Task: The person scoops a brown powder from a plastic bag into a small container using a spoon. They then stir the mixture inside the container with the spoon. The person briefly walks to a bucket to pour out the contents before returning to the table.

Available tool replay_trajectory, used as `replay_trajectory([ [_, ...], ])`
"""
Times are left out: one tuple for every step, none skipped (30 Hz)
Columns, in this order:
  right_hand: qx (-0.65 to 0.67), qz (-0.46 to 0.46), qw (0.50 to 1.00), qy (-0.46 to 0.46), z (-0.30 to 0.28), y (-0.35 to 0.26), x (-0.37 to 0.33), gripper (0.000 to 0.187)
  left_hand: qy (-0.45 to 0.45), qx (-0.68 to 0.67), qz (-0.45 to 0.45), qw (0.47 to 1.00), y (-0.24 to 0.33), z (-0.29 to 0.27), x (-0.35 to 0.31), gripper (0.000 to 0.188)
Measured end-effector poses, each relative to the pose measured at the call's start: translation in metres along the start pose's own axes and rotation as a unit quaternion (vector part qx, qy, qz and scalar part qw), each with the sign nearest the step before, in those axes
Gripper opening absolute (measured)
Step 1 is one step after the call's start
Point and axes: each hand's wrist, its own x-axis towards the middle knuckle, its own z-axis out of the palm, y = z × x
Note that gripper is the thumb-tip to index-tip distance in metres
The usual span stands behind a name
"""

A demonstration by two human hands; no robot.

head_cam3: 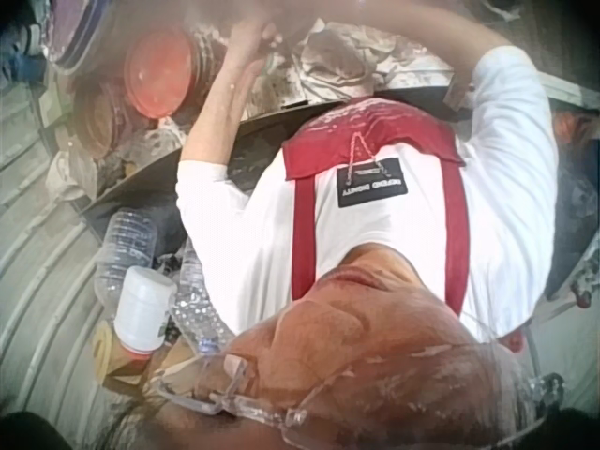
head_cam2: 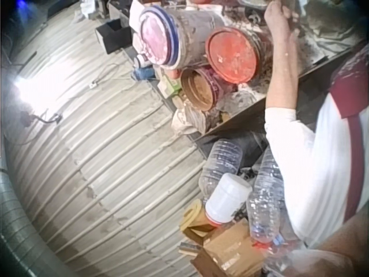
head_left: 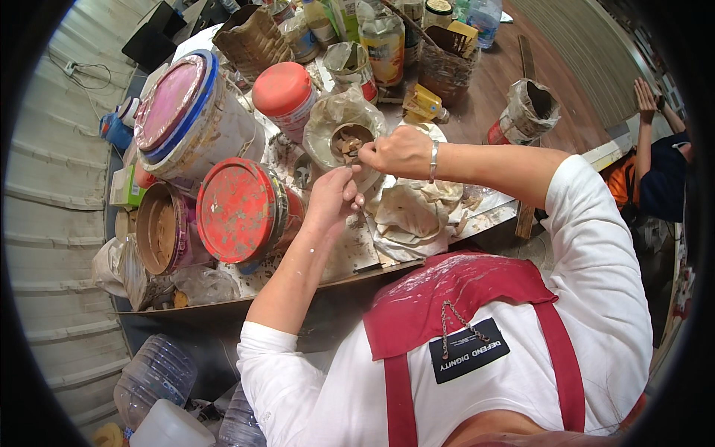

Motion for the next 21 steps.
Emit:
replay_trajectory([
  [-0.005,-0.014,1.000,-0.007,0.003,0.001,0.001,0.012,0.008,-0.007,-0.013,1.000,0.000,0.001,0.000,0.026],
  [-0.009,-0.028,0.999,-0.015,0.005,0.002,0.002,0.013,0.015,-0.015,-0.027,0.999,0.001,0.003,0.000,0.026],
  [-0.027,-0.034,0.999,-0.007,0.006,0.004,0.003,0.013,0.023,-0.022,-0.040,0.999,0.002,0.005,-0.001,0.026],
  [-0.044,-0.041,0.998,0.001,0.007,0.007,0.006,0.013,0.027,-0.038,-0.040,0.998,0.003,0.006,-0.001,0.026],
  [-0.062,-0.048,0.997,0.009,0.007,0.007,0.008,0.015,0.030,-0.054,-0.039,0.997,0.004,0.007,-0.002,0.025],
  [-0.040,-0.030,0.999,0.004,0.006,0.007,0.009,0.014,0.034,-0.070,-0.038,0.996,0.005,0.008,-0.002,0.025],
  [-0.021,-0.011,1.000,0.000,0.004,0.006,0.011,0.014,0.037,-0.092,-0.041,0.994,0.005,0.008,-0.001,0.022],
  [-0.001,0.008,1.000,-0.004,0.002,0.005,0.012,0.015,0.040,-0.115,-0.044,0.992,0.005,0.008,-0.001,0.020],
  [0.030,0.045,0.999,-0.007,0.002,0.002,0.012,0.014,0.043,-0.138,-0.046,0.988,0.004,0.008,0.000,0.018],
  [0.060,0.083,0.995,-0.011,0.003,-0.002,0.011,0.014,0.035,-0.154,-0.050,0.986,0.004,0.007,0.000,0.018],
  [0.091,0.120,0.988,-0.014,0.004,-0.006,0.011,0.013,0.027,-0.170,-0.053,0.984,0.003,0.006,-0.001,0.017],
  [0.120,0.164,0.978,-0.047,0.001,-0.008,0.010,0.014,0.020,-0.185,-0.057,0.981,0.003,0.005,-0.001,0.017],
  [0.126,0.165,0.978,-0.035,0.004,-0.009,0.008,0.015,0.003,-0.201,-0.064,0.978,0.002,0.003,-0.002,0.016],
  [0.132,0.166,0.977,-0.023,0.008,-0.009,0.004,0.016,-0.013,-0.216,-0.071,0.974,0.001,0.001,-0.002,0.016],
  [0.137,0.167,0.976,-0.011,0.010,-0.010,0.001,0.017,-0.030,-0.230,-0.079,0.969,0.000,0.000,-0.003,0.016],
  [0.119,0.152,0.981,-0.025,0.007,-0.011,0.001,0.017,-0.021,-0.236,-0.079,0.968,-0.001,0.001,-0.004,0.015],
  [0.101,0.137,0.985,-0.039,0.003,-0.012,0.001,0.017,-0.013,-0.241,-0.080,0.967,-0.003,0.002,-0.005,0.015],
  [0.082,0.121,0.988,-0.053,0.001,-0.012,0.000,0.017,-0.004,-0.247,-0.081,0.966,-0.004,0.004,-0.005,0.015],
  [0.072,0.099,0.991,-0.049,0.001,-0.012,0.000,0.016,-0.019,-0.245,-0.077,0.966,-0.007,0.003,-0.003,0.015],
  [0.061,0.077,0.994,-0.045,0.004,-0.011,-0.001,0.015,-0.034,-0.243,-0.072,0.967,-0.012,0.000,0.002,0.015],
  [0.050,0.054,0.996,-0.041,0.006,-0.010,-0.001,0.015,-0.049,-0.241,-0.068,0.967,-0.015,-0.001,0.005,0.016],
])
